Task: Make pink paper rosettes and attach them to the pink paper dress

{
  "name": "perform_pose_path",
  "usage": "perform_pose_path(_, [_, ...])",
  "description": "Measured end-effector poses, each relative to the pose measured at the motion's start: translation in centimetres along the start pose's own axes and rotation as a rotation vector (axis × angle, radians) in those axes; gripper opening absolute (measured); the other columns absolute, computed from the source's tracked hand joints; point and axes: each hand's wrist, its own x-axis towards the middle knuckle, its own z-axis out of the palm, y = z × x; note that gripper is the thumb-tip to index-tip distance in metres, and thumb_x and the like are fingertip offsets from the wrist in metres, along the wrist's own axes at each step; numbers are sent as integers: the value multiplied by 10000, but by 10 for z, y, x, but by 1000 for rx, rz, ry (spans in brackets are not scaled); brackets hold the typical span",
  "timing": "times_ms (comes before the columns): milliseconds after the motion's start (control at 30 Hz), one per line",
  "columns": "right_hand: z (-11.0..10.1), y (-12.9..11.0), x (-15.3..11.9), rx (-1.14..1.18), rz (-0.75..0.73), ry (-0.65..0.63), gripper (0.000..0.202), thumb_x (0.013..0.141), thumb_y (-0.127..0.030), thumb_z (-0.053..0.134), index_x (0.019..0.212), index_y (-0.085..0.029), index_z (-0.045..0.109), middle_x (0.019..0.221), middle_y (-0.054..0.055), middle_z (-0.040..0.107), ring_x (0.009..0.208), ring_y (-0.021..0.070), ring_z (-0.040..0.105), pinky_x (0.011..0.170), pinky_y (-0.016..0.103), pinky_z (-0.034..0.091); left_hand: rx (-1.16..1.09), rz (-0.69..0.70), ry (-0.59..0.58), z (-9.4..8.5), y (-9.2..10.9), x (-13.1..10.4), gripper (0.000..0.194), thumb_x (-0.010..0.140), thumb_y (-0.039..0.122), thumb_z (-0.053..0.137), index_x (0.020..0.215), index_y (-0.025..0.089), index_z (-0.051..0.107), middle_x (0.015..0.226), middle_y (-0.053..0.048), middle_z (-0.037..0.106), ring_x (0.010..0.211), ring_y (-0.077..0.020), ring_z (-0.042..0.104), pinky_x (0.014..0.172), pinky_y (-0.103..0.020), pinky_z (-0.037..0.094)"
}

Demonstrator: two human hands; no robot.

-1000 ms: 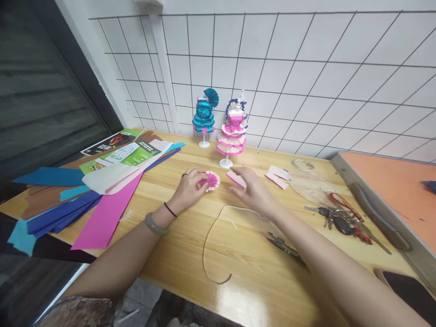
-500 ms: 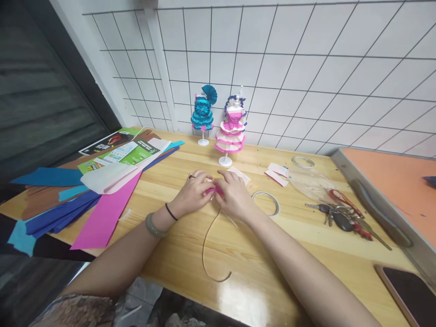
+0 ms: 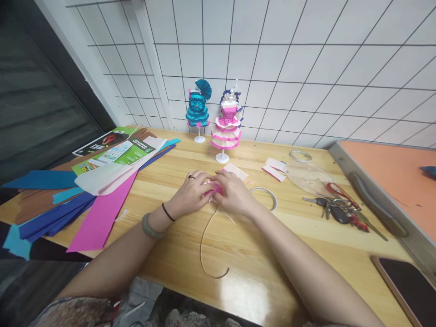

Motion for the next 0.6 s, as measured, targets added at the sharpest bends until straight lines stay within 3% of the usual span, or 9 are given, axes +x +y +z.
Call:
perform_pose_path(200, [-11, -1, 0, 183, 14, -56, 330, 742, -168, 538, 1068, -215, 562, 1040, 60, 614, 979, 215, 558, 851, 388, 443, -41, 17, 17, 4, -4, -1, 181, 817, 254, 473, 893, 241, 636, 1109, -68, 524, 1075, -228, 420, 878, -393, 332])
perform_pose_path(600, [-20, 14, -5, -67, -46, -48, 192, 784, -227, 531, 941, -239, 640, 862, 53, 595, 897, 227, 540, 783, 392, 436, -100, 3, 57, 7, -14, -1, 190, 801, 239, 501, 909, 257, 656, 1147, -59, 536, 1102, -224, 430, 896, -398, 349])
